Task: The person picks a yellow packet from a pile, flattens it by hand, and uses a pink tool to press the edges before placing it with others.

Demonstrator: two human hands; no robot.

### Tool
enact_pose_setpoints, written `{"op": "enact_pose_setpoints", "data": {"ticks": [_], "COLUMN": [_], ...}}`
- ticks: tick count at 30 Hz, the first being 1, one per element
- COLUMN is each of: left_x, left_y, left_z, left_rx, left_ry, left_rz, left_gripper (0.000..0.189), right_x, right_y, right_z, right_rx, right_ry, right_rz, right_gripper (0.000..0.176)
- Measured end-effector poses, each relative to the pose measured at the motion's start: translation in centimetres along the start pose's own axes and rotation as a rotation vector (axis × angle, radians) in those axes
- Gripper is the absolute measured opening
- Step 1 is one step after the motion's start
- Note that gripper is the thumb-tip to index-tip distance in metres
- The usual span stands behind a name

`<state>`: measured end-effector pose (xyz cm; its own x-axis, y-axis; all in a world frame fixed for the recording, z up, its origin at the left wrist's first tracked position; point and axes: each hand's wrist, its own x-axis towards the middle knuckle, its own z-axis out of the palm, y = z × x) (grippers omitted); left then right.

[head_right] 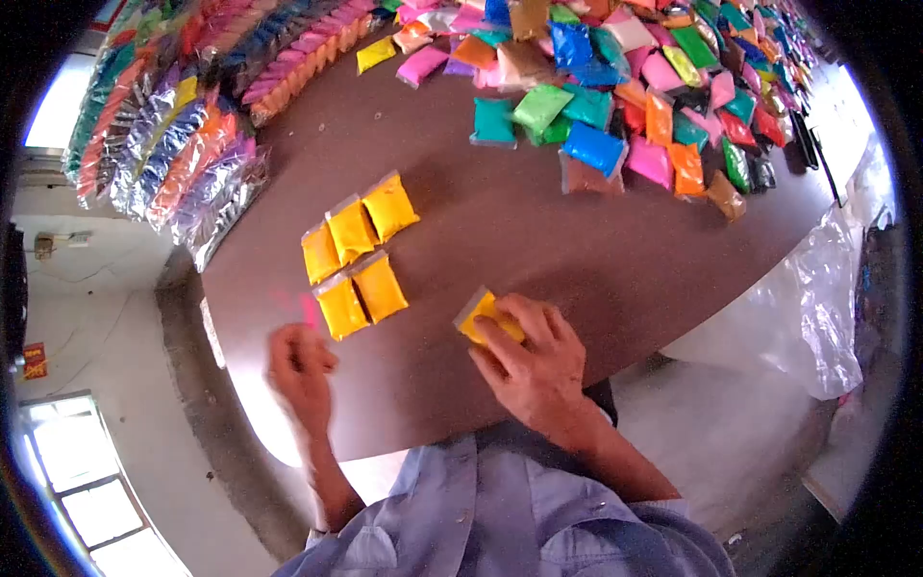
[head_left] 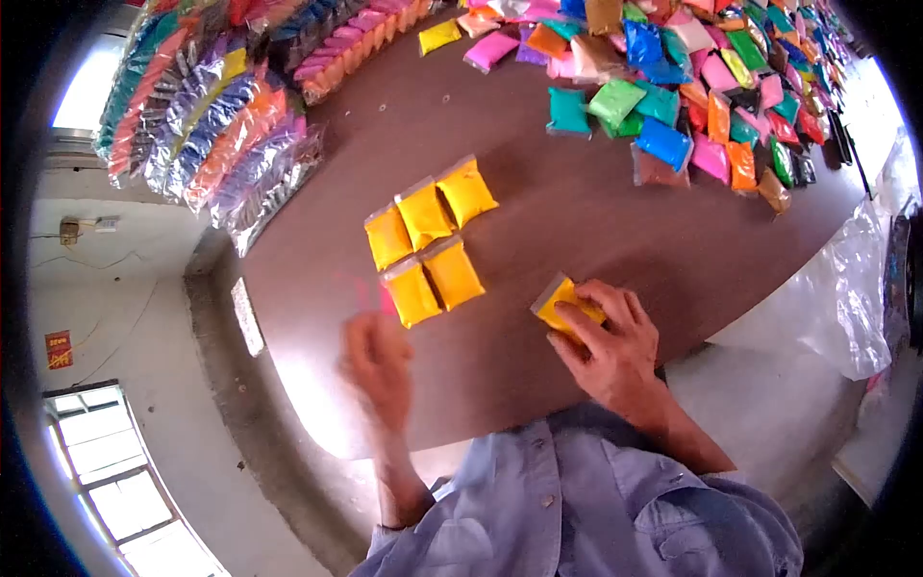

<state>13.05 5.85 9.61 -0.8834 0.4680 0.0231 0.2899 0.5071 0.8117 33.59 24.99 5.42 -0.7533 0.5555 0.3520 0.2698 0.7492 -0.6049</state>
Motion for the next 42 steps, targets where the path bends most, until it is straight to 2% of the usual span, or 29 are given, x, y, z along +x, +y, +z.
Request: {"op": "enact_pose_setpoints", "data": {"ticks": [1, 3, 5, 8, 11, 15, 19, 22, 28, 35, 42], "left_x": [-1.0, -2.7, -3.5, -3.9, -3.3, -2.4, -0.6, 0.2, -1.4, 1.3, -0.2], "left_y": [-0.2, 3.7, 4.8, 4.9, 5.3, 5.0, 5.5, 6.8, 6.7, 7.3, 7.8], "left_z": [1.7, 5.9, 9.4, 11.4, 11.4, 11.8, 12.0, 11.9, 12.4, 13.6, 12.2], "left_rx": [-0.111, 0.285, 0.178, 0.283, 0.187, 0.246, 0.355, 0.265, 0.241, 0.361, 0.290], "left_ry": [-0.120, -0.225, -0.229, -0.305, -0.355, -0.323, -0.289, -0.296, -0.446, -0.356, -0.397], "left_rz": [0.066, 0.246, 0.350, 0.423, 0.426, 0.493, 0.514, 0.392, 0.487, 0.521, 0.294], "left_gripper": [0.011, 0.009, 0.008, 0.008, 0.010, 0.011, 0.011, 0.011, 0.010, 0.007, 0.009], "right_x": [0.1, 0.2, 0.0, -0.6, -0.9, -0.9, -1.1, -1.1, -1.3, -1.2, -1.3], "right_y": [-0.1, 0.0, 0.3, 0.9, 1.2, 1.5, 1.9, 1.7, 2.5, 3.3, 4.2], "right_z": [-0.1, -0.2, -0.6, -1.7, -1.8, -1.6, -1.4, -2.1, -2.6, -3.4, -4.0], "right_rx": [-0.017, 0.021, 0.006, 0.005, 0.031, 0.044, 0.037, 0.075, 0.095, 0.149, 0.195], "right_ry": [0.009, 0.014, 0.044, 0.001, 0.013, 0.009, 0.044, 0.018, 0.007, -0.015, -0.109], "right_rz": [-0.008, 0.018, 0.000, 0.040, 0.043, 0.035, 0.000, 0.033, 0.026, -0.013, -0.065], "right_gripper": [0.041, 0.042, 0.043, 0.037, 0.036, 0.034, 0.037, 0.036, 0.037, 0.038, 0.045]}}
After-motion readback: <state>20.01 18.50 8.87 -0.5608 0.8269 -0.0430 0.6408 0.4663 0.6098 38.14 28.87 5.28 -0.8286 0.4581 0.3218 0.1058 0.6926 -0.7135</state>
